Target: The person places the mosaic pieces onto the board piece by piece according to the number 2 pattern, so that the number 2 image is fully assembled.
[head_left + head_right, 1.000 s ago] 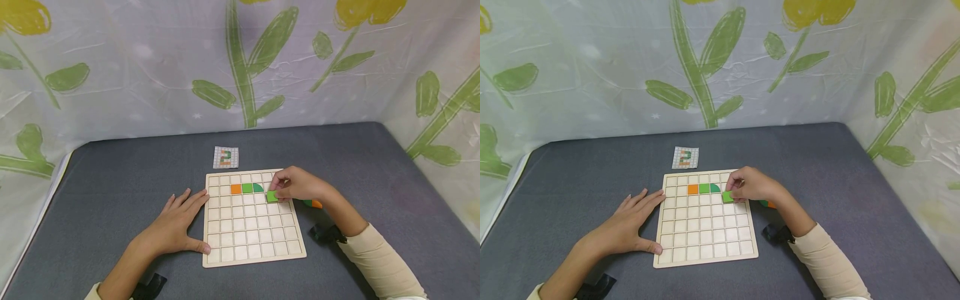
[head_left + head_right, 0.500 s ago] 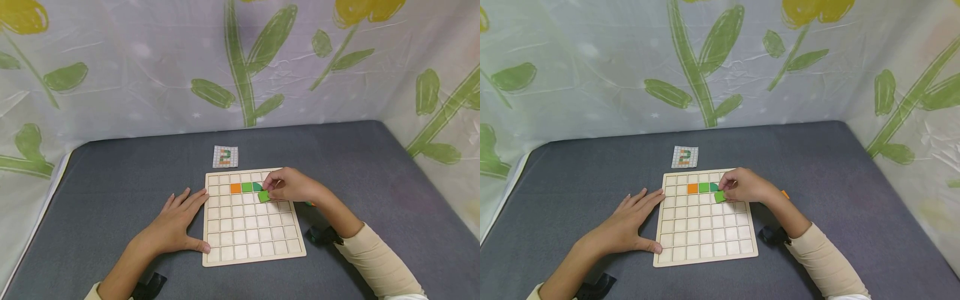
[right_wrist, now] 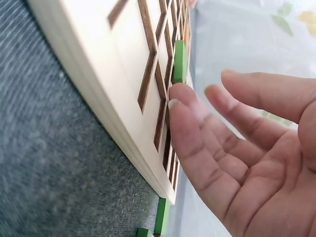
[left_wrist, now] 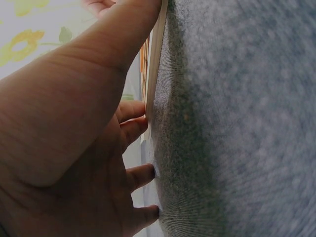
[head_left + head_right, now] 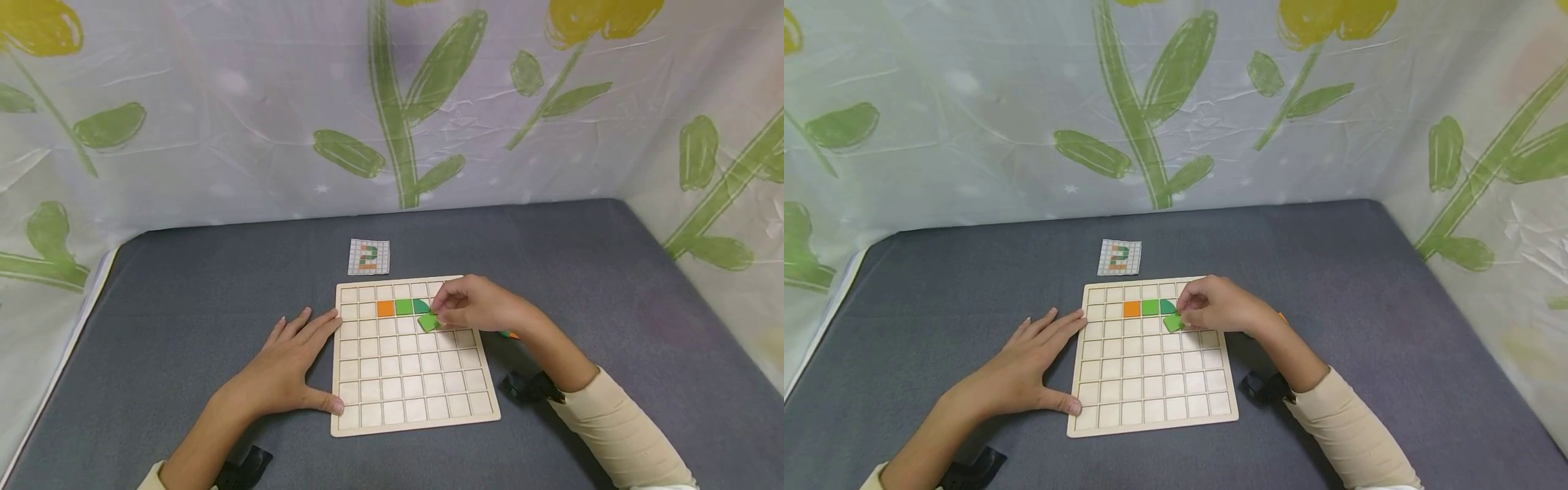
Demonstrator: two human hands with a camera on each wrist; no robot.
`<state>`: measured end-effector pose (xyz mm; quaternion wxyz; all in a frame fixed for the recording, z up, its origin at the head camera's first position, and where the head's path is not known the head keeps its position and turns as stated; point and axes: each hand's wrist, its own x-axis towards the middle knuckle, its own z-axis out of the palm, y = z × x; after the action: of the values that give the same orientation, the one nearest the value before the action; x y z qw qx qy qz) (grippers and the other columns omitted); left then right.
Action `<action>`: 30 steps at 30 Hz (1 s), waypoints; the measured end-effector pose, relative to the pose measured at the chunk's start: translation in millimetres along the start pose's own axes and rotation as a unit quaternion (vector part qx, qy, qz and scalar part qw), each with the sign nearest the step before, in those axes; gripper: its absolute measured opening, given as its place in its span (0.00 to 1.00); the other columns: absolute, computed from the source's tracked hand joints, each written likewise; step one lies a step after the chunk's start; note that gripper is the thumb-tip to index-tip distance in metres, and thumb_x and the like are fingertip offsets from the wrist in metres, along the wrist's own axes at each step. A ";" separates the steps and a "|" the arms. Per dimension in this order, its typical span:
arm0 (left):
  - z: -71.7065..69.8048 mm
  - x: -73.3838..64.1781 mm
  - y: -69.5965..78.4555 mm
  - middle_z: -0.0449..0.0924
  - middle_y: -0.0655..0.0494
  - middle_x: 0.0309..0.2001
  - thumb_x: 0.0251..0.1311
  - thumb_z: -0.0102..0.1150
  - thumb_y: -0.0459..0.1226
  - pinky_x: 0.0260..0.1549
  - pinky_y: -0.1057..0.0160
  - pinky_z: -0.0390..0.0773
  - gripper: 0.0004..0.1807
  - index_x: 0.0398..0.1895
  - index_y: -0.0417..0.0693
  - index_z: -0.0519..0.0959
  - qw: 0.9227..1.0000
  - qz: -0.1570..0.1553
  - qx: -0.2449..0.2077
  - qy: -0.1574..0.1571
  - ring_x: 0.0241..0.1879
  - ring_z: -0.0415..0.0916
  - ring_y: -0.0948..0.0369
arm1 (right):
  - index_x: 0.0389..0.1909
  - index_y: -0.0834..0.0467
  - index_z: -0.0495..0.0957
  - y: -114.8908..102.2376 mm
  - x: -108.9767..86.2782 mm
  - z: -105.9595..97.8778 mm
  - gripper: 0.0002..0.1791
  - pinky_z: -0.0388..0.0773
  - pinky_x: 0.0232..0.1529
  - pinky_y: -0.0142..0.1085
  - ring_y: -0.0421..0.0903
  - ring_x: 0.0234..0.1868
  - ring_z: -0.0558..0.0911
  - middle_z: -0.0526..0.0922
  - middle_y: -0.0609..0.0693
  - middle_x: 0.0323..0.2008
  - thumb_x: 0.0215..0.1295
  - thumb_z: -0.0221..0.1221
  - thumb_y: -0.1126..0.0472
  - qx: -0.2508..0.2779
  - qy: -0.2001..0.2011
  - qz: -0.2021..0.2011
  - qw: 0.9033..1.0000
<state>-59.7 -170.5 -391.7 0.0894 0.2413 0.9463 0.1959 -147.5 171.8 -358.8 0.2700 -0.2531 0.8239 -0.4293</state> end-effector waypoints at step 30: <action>1.5 -0.1 -3.3 0.52 0.54 0.78 0.33 0.64 0.78 0.66 0.29 0.43 0.71 0.80 0.51 0.55 1.000 0.007 -0.007 -0.005 0.75 0.45 0.38 | 0.64 0.57 0.77 -14.0 -9.4 9.9 0.22 0.71 0.30 0.33 0.39 0.28 0.70 0.71 0.41 0.27 0.69 0.61 0.65 -0.233 -0.039 -0.120 0.964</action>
<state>-60.6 -172.7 -394.5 0.0949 0.2481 0.9427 0.2018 -131.5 165.2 -349.7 0.1816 -0.4227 0.8535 -0.2448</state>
